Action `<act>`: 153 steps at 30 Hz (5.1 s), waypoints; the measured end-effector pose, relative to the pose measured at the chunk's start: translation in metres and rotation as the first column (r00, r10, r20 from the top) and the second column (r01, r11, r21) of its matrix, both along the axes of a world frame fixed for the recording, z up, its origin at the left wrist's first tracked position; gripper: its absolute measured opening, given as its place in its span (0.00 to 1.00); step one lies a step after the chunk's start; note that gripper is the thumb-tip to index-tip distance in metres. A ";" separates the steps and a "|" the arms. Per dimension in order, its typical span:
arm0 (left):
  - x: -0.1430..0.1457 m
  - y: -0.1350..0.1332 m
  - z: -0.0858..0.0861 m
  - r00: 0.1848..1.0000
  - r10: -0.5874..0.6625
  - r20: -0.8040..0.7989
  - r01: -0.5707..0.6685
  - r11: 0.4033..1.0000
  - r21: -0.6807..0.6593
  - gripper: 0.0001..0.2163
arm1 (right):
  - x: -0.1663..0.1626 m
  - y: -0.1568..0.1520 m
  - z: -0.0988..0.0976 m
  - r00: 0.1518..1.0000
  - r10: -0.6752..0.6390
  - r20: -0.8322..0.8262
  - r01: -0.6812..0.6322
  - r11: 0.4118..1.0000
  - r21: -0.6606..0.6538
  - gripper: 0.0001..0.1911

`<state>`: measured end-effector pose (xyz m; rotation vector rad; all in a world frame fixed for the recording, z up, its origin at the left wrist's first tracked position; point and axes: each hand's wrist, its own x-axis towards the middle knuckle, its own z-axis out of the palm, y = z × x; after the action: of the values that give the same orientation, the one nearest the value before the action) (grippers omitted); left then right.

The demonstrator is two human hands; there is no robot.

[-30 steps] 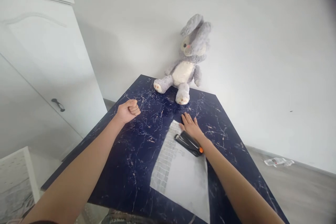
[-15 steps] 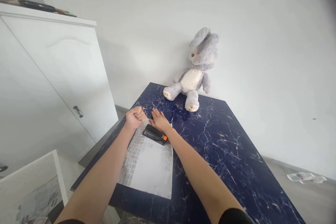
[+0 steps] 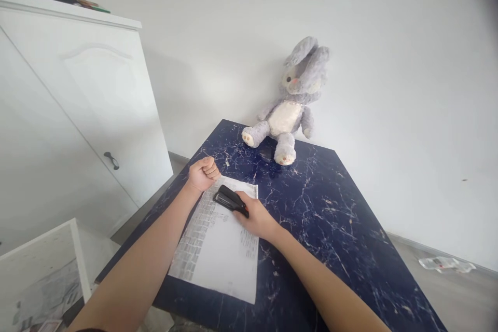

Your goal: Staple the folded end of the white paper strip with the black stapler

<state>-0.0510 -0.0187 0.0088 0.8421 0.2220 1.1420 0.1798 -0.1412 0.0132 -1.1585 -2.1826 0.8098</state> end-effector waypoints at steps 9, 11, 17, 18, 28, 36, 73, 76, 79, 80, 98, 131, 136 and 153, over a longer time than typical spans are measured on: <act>0.077 -0.046 0.006 0.810 0.199 -0.552 0.012 0.935 0.354 0.14 | 0.121 -0.021 -0.003 0.994 -0.056 -0.095 0.044 0.991 -0.122 0.29; 0.088 -0.054 0.000 0.699 0.236 -0.675 0.170 0.862 0.478 0.14 | 0.144 -0.023 -0.001 0.967 -0.027 -0.252 -0.032 0.974 -0.225 0.34; 0.090 -0.051 -0.012 0.583 0.158 -0.797 0.374 0.819 0.436 0.34 | 0.164 -0.018 -0.003 0.847 -0.072 -0.526 -0.205 0.870 -0.449 0.30; 0.089 -0.049 -0.012 0.608 0.127 -0.783 0.371 0.827 0.422 0.30 | 0.164 -0.017 -0.004 0.836 -0.091 -0.542 -0.205 0.863 -0.461 0.31; 0.096 -0.045 -0.019 0.743 0.009 -0.669 0.226 0.938 0.263 0.26 | 0.151 -0.020 -0.001 0.882 -0.110 -0.459 -0.091 0.915 -0.393 0.30; 0.103 -0.052 -0.013 0.828 0.139 -0.544 -0.104 0.990 0.095 0.18 | 0.107 -0.029 -0.013 0.949 -0.315 0.023 0.275 0.860 0.431 0.23; 0.107 -0.098 0.008 0.695 0.417 -0.585 0.186 0.682 0.707 0.11 | 0.100 -0.050 0.003 0.955 -0.222 -0.198 0.290 0.840 0.458 0.11; 0.086 -0.069 0.007 0.528 0.679 -0.510 -0.030 0.615 0.788 0.10 | 0.127 -0.036 0.006 0.868 -0.432 -0.243 0.494 0.797 0.348 0.08; 0.057 -0.026 -0.002 0.208 0.849 -0.486 -0.138 0.518 0.844 0.17 | 0.181 -0.018 0.000 0.675 -0.700 -0.232 0.738 0.636 0.227 0.15; 0.049 -0.014 -0.007 0.118 0.857 -0.502 -0.117 0.514 0.850 0.19 | 0.201 -0.013 -0.004 0.603 -0.775 -0.190 0.796 0.567 0.212 0.16; 0.044 0.011 -0.027 0.020 0.809 -0.587 -0.055 0.587 0.807 0.12 | 0.186 -0.008 -0.014 0.720 -0.688 -0.091 0.625 0.586 0.516 0.11; 0.087 -0.047 0.007 0.876 0.034 -0.480 -0.029 0.999 0.019 0.12 | 0.117 -0.030 -0.014 0.956 -0.261 0.134 0.228 0.948 0.223 0.18; 0.087 -0.049 0.009 0.834 0.048 -0.549 -0.034 0.999 0.035 0.14 | 0.116 -0.030 -0.013 0.957 -0.260 0.133 0.226 0.948 0.224 0.18; 0.089 -0.053 0.007 0.795 0.125 -0.593 0.074 0.951 0.300 0.12 | 0.118 -0.029 -0.017 0.961 -0.242 0.131 0.210 0.953 0.217 0.18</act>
<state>0.0381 -0.0717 0.0159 1.4897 0.6013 0.9068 0.2977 -0.1702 -0.0034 -1.3747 -2.1445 0.4012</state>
